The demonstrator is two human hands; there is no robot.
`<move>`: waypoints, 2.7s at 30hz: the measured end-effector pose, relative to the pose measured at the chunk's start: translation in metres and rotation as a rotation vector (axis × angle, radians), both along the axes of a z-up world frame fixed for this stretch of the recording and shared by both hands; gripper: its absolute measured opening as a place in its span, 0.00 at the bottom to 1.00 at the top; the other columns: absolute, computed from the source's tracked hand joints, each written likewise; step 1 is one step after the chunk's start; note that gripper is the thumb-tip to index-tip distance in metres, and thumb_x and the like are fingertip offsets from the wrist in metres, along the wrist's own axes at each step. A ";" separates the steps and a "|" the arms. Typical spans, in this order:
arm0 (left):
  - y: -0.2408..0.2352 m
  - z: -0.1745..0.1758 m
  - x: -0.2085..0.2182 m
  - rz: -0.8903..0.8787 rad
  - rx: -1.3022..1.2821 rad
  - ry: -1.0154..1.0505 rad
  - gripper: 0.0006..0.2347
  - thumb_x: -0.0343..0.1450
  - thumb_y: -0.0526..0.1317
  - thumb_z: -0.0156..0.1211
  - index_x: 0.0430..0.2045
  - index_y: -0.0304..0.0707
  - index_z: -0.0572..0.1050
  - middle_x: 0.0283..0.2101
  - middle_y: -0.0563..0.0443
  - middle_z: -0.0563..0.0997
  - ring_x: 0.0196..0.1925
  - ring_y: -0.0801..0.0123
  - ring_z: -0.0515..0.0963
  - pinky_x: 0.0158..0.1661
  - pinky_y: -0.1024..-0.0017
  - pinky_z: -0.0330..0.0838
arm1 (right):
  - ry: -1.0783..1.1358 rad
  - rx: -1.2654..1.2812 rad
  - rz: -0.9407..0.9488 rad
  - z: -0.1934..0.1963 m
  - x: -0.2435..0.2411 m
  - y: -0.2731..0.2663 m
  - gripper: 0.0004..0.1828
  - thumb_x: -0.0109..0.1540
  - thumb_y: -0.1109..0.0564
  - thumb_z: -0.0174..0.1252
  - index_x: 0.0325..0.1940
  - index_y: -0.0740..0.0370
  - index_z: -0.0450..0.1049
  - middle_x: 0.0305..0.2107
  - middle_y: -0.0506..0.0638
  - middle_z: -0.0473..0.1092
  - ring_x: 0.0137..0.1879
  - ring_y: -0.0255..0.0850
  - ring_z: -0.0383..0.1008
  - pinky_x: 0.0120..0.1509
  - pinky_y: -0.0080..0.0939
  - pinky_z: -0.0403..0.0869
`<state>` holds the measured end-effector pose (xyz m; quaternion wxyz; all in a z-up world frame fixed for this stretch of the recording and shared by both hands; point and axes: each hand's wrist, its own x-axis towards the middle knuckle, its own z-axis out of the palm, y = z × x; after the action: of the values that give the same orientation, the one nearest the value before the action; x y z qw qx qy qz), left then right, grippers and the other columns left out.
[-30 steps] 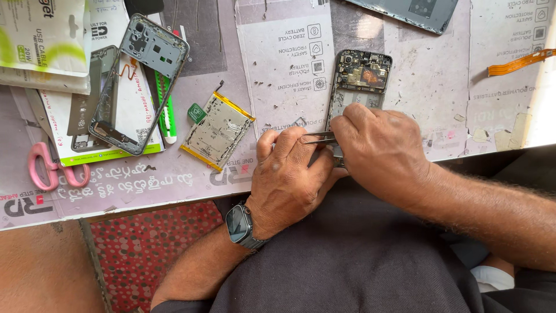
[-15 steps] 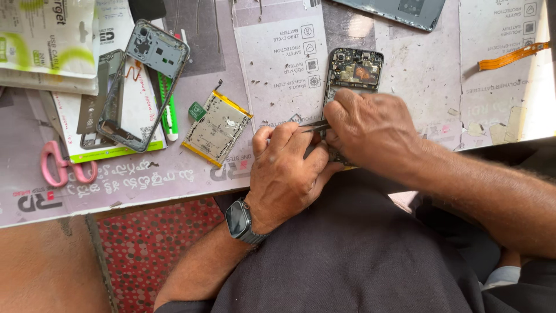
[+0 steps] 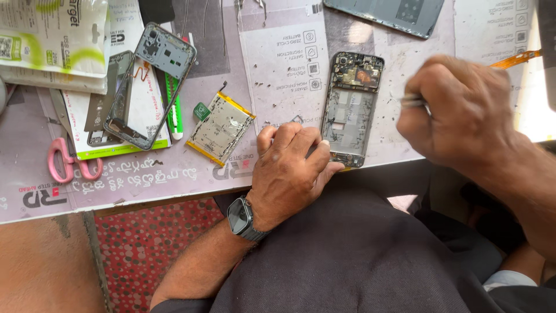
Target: The person disassembles a smartphone, removes the back cover and battery, applies adhesive to the battery, and scrapes residue from the phone chassis. The person handles the phone frame, battery, adhesive tube, and a scraping tool throughout the process.
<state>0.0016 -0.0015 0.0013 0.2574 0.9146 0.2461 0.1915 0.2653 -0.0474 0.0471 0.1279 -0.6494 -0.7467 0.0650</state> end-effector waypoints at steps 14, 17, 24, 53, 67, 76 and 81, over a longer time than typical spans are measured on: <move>0.003 0.005 0.000 -0.009 -0.018 -0.027 0.13 0.68 0.48 0.72 0.37 0.43 0.77 0.45 0.54 0.73 0.55 0.62 0.70 0.56 0.54 0.57 | -0.130 -0.682 -0.057 -0.084 0.037 -0.066 0.10 0.67 0.52 0.55 0.46 0.58 0.76 0.34 0.52 0.76 0.33 0.41 0.79 0.35 0.41 0.79; 0.003 0.004 -0.001 -0.002 -0.046 -0.045 0.15 0.69 0.47 0.72 0.42 0.41 0.78 0.50 0.51 0.74 0.57 0.61 0.70 0.56 0.56 0.57 | -0.002 -0.417 0.002 -0.047 0.036 -0.045 0.11 0.68 0.53 0.54 0.49 0.59 0.77 0.35 0.53 0.77 0.34 0.42 0.79 0.36 0.41 0.79; 0.001 -0.002 -0.002 -0.012 0.005 0.011 0.16 0.70 0.48 0.70 0.45 0.38 0.80 0.59 0.50 0.75 0.62 0.59 0.69 0.61 0.53 0.55 | 0.032 -0.335 0.098 0.001 -0.032 -0.002 0.08 0.67 0.61 0.55 0.47 0.61 0.79 0.32 0.55 0.79 0.35 0.45 0.82 0.36 0.45 0.79; 0.002 -0.004 -0.002 -0.034 0.015 -0.004 0.16 0.71 0.48 0.70 0.43 0.35 0.81 0.55 0.50 0.77 0.61 0.59 0.70 0.61 0.54 0.56 | -0.081 0.016 -0.004 -0.020 -0.049 -0.020 0.04 0.64 0.61 0.68 0.40 0.62 0.79 0.31 0.49 0.75 0.29 0.35 0.75 0.27 0.36 0.68; 0.003 -0.002 -0.001 -0.039 0.012 0.008 0.15 0.71 0.48 0.70 0.44 0.35 0.81 0.55 0.50 0.78 0.61 0.61 0.71 0.61 0.53 0.56 | -0.015 0.060 -0.034 -0.030 -0.054 -0.023 0.03 0.63 0.64 0.66 0.39 0.61 0.78 0.27 0.47 0.72 0.26 0.35 0.72 0.26 0.38 0.67; 0.003 -0.003 -0.002 -0.037 0.021 0.009 0.16 0.71 0.48 0.70 0.44 0.35 0.81 0.55 0.49 0.77 0.61 0.61 0.71 0.60 0.53 0.55 | -0.045 0.052 -0.015 -0.030 -0.061 -0.028 0.02 0.63 0.64 0.65 0.38 0.61 0.79 0.26 0.47 0.73 0.26 0.35 0.72 0.25 0.38 0.67; 0.003 -0.002 0.000 -0.038 0.021 0.008 0.15 0.71 0.48 0.70 0.43 0.35 0.81 0.54 0.50 0.77 0.60 0.60 0.72 0.60 0.53 0.55 | -0.017 0.046 -0.011 -0.027 -0.060 -0.026 0.02 0.63 0.64 0.64 0.36 0.60 0.78 0.28 0.47 0.74 0.26 0.34 0.73 0.25 0.37 0.67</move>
<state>0.0012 0.0013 -0.0012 0.2506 0.9224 0.2278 0.1857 0.2049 -0.0735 0.0201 0.1371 -0.6510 -0.7455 0.0415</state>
